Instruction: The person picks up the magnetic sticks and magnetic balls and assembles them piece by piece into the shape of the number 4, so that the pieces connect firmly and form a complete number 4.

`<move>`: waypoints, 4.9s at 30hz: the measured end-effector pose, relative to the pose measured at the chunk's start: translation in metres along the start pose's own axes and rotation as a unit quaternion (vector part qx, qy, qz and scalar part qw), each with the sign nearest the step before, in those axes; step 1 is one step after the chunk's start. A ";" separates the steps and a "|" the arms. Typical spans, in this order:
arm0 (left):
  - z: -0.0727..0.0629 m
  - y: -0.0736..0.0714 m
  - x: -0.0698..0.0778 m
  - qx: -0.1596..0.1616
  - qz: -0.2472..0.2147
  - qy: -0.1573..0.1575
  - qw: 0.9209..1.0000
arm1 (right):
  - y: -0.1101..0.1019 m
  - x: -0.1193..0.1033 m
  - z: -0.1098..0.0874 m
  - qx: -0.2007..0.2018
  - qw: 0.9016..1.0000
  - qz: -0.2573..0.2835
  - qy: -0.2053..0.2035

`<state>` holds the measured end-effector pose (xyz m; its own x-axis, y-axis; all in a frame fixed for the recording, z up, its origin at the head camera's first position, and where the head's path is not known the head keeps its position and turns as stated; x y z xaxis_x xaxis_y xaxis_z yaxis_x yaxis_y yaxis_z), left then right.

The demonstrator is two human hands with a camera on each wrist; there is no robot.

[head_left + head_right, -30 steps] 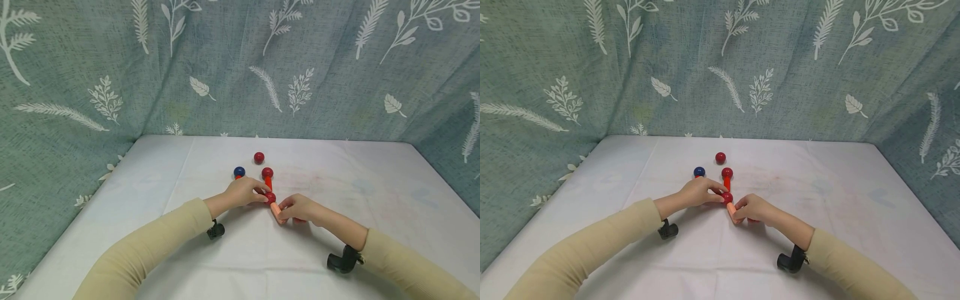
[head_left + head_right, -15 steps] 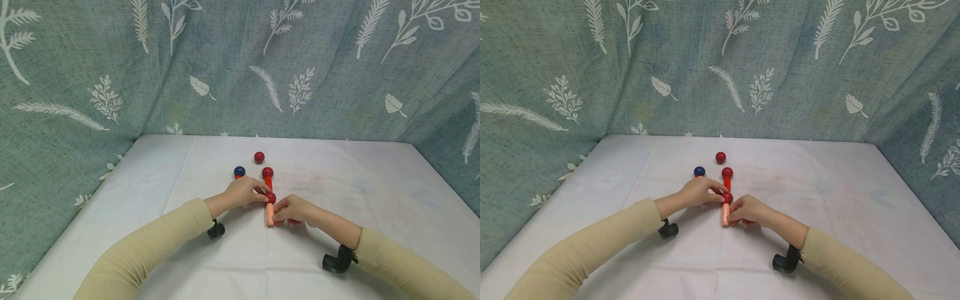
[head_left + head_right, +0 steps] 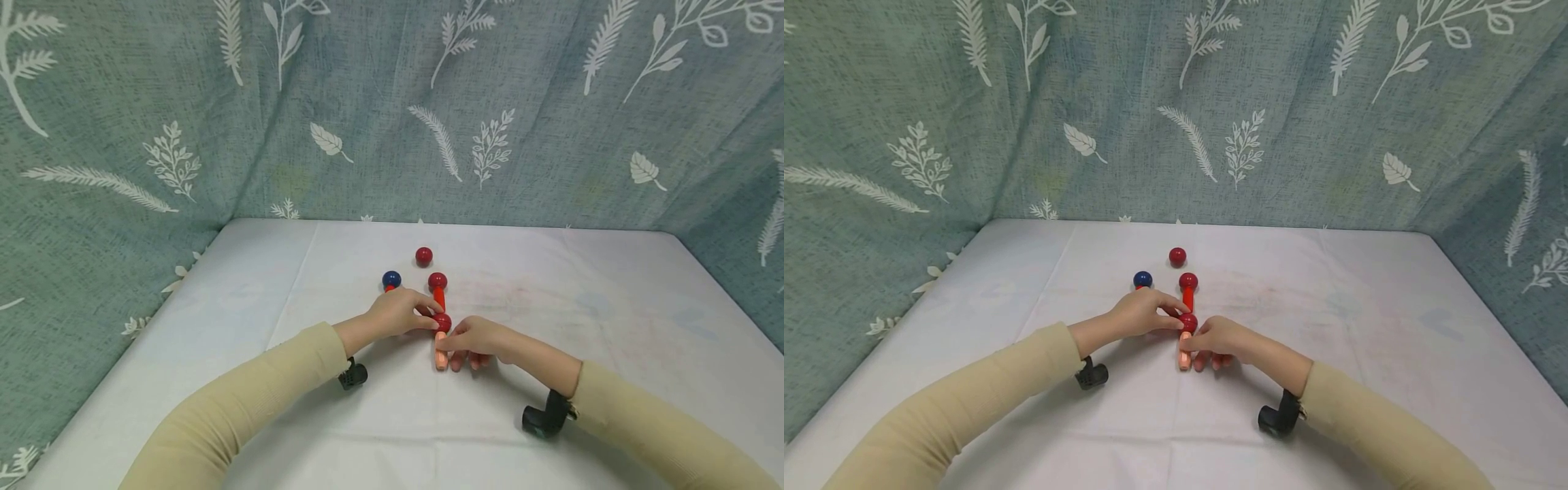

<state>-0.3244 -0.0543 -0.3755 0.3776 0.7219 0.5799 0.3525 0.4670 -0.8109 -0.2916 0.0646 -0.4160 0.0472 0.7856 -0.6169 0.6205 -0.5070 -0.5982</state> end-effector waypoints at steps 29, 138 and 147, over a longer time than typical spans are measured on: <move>0.000 0.001 -0.002 -0.009 0.004 -0.024 1.000 | -0.065 -0.003 0.011 0.031 0.994 -0.104 -0.023; 0.004 0.001 -0.003 -0.014 -0.009 -0.027 0.999 | -0.016 -0.012 -0.058 0.139 0.954 -0.093 -0.250; 0.006 0.000 -0.004 -0.005 -0.029 -0.040 0.999 | -0.001 -0.012 -0.059 0.096 0.964 -0.087 -0.233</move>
<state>-0.3312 -0.0539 -0.3783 0.2858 0.7323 0.6181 0.3802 0.5054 -0.7746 -0.2468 0.0764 -0.3778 -0.4283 0.6429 -0.6350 0.4288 -0.4740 -0.7691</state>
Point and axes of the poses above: each hand's wrist, its own z-axis towards the middle knuckle, its own y-axis out of the palm, x = y × z, the point moved 7 cm from there along z, towards the middle knuckle, and after that the axes turned 8 degrees about -z, right-handed, at the moved point
